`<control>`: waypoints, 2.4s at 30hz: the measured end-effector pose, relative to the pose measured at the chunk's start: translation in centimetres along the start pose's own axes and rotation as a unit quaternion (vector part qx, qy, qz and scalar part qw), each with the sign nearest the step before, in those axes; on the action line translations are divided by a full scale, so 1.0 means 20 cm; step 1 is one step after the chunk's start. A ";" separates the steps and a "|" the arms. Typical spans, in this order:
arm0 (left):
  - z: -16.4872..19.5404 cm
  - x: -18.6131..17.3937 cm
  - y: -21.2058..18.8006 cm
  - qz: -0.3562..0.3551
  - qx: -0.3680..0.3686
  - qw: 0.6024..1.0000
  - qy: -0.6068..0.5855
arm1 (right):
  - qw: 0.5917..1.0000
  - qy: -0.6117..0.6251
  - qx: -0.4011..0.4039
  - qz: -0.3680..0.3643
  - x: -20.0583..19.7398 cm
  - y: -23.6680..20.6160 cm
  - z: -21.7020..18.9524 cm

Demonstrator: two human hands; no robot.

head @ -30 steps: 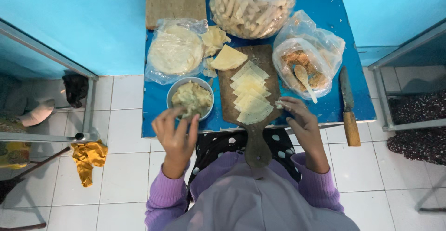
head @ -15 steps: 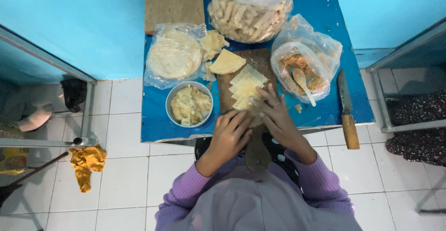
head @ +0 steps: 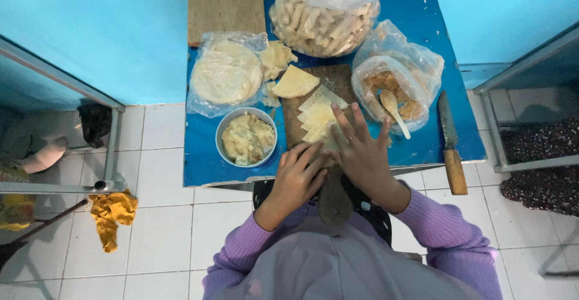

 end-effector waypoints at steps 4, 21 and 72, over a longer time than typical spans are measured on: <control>-0.01 0.00 0.00 -0.006 -0.009 1.000 -0.006 | 0.999 0.048 -0.013 0.005 -0.03 0.00 0.05; -0.01 0.01 0.02 -0.015 -0.007 1.000 0.016 | 0.999 0.018 -0.041 0.025 0.03 -0.01 0.04; -0.06 -0.01 0.09 0.001 -0.048 0.999 -0.019 | 0.912 0.400 -0.091 -0.031 0.09 0.18 0.25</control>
Point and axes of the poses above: each hand's wrist, its own y-axis towards the middle knuckle, its own x-axis out of the palm, z = x × y, the point moved 9 cm from there along y, towards the middle knuckle, and after that the axes turned 8 degrees about -z, right-handed, at the moved point
